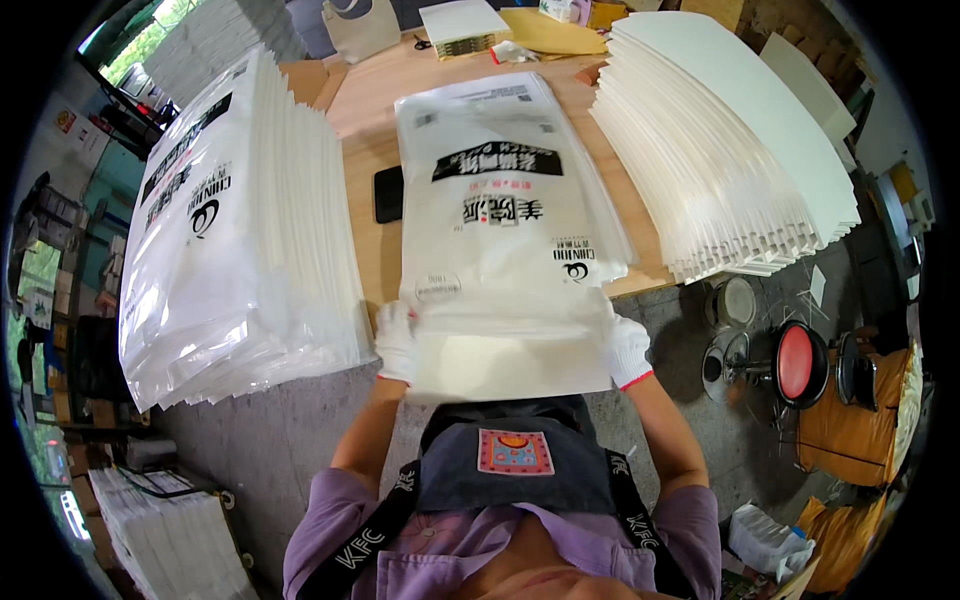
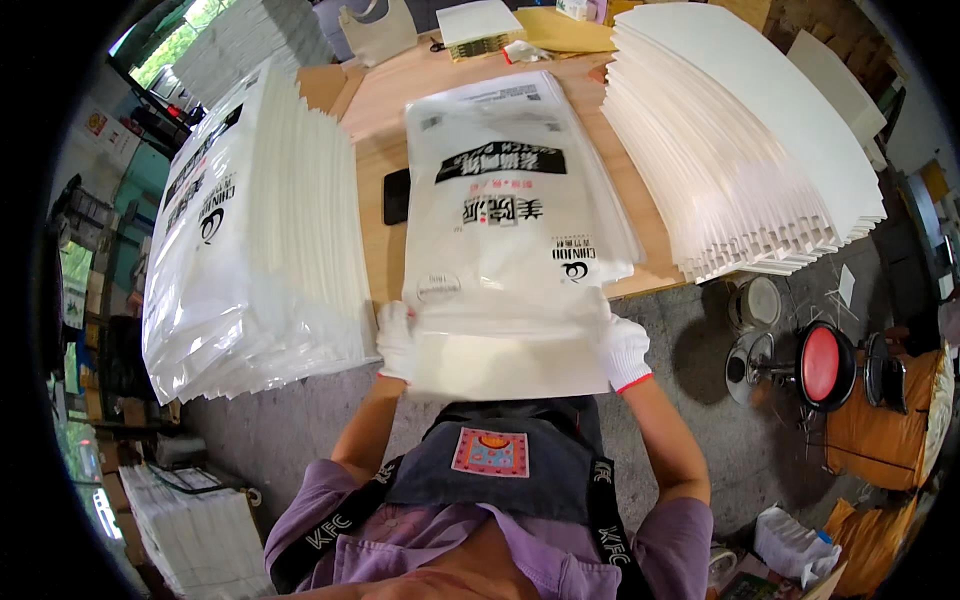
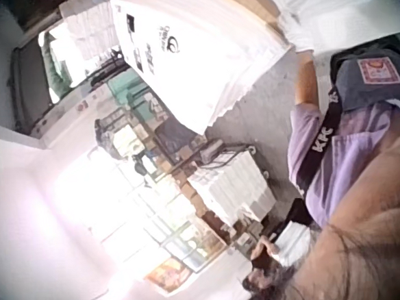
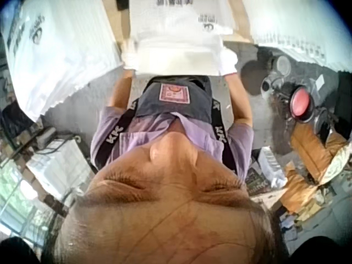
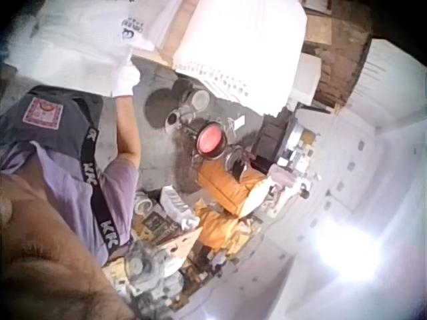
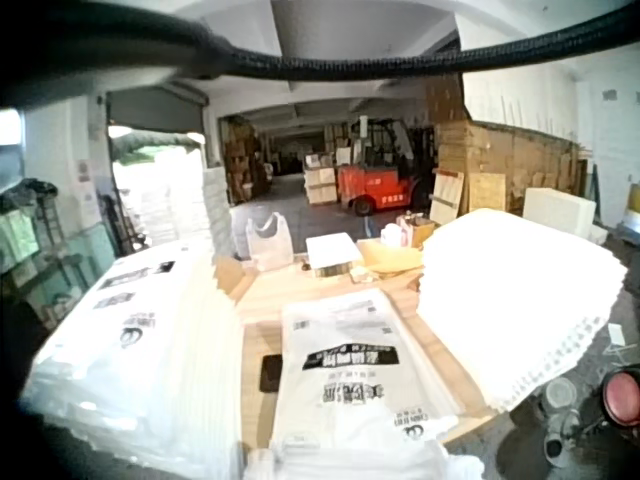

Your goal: The person picks up large white paper sheets one at a time and slides them into a large plastic bag, then moves the filled bag to a stack.

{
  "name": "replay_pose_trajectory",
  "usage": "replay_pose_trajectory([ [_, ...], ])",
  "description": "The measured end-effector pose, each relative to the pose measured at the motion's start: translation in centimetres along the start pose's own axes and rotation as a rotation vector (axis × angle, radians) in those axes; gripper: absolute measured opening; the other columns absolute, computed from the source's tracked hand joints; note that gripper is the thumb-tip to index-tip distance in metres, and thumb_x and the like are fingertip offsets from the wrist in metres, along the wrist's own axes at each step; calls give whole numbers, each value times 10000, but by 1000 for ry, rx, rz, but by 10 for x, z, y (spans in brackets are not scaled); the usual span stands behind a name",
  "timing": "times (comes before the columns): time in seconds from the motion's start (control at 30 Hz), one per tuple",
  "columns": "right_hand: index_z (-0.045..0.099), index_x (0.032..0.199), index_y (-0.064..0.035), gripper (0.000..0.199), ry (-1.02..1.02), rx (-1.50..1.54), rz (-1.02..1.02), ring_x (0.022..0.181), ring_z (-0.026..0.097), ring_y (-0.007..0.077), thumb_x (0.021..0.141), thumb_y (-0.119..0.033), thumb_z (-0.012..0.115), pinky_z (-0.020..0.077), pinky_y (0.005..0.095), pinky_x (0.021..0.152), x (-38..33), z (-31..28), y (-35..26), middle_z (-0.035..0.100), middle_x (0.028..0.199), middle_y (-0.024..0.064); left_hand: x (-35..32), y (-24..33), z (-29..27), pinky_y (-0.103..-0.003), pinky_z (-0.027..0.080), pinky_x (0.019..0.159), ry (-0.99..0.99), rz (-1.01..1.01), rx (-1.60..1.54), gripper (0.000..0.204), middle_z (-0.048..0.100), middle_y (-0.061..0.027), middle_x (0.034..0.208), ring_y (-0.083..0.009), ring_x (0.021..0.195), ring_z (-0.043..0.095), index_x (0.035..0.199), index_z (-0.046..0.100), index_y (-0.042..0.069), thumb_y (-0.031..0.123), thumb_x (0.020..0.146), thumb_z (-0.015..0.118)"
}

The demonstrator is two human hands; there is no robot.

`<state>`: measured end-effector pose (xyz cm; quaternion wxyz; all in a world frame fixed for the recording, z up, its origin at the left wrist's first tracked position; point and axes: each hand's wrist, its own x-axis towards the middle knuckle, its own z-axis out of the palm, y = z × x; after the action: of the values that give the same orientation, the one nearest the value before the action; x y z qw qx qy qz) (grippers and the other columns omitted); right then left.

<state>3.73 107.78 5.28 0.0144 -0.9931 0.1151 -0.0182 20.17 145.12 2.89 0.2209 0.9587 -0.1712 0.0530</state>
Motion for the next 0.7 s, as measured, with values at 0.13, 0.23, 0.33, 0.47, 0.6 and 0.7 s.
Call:
replay_pose_trajectory([
  [0.13, 538, 1212, -70, 455, 84, 11, -239, 496, 601, 234, 778, -206, 565, 460, 381, 428, -20, -31, -14, 576, 591, 59, -25, -3, -22, -337, 454, 887, 4, -770, -1366, 298, 566, -109, 1235, -214, 1072, 554, 1182, 540, -2, 148, 925, 520],
  [0.23, 555, 1202, -106, 436, 37, 87, -425, 428, 542, 190, 772, -180, 554, 434, 353, 394, -53, -83, -24, 514, 523, 22, -83, 3, -36, -316, 460, 918, 67, -537, -1256, 387, 620, -131, 1148, -194, 1019, 592, 1273, 507, -28, 192, 962, 439],
  [0.33, 436, 1383, -251, 583, -168, 65, -558, 406, 544, 181, 814, -193, 548, 417, 345, 377, -102, -95, -26, 496, 490, 13, -129, 56, -102, -320, 442, 958, -242, -347, -928, 410, 569, -144, 1277, -199, 1145, 558, 1295, 512, -18, 227, 969, 477],
  [0.47, 490, 1311, -224, 486, -179, 103, -396, 397, 547, 203, 828, -201, 534, 417, 372, 359, -93, -88, -34, 526, 505, 33, -133, 41, -75, -321, 487, 871, -307, 20, -435, 335, 651, -140, 1140, -223, 1064, 612, 1170, 609, 2, 110, 854, 627],
  [0.6, 569, 1201, -183, 354, -250, 136, -144, 490, 610, 292, 858, -227, 493, 468, 423, 428, -70, -62, -10, 623, 628, 144, -96, 15, -33, -375, 510, 753, -140, -88, -440, 227, 673, -162, 921, -342, 853, 652, 981, 621, 68, 249, 869, 542],
  [0.7, 581, 1207, -207, 346, -657, 329, -218, 790, 673, 336, 883, -281, 487, 533, 444, 715, -84, -69, -4, 679, 901, 161, -111, -24, -45, -404, 492, 685, -657, -84, 97, 180, 629, -203, 868, -389, 819, 613, 910, 573, 119, 288, 892, 512],
])
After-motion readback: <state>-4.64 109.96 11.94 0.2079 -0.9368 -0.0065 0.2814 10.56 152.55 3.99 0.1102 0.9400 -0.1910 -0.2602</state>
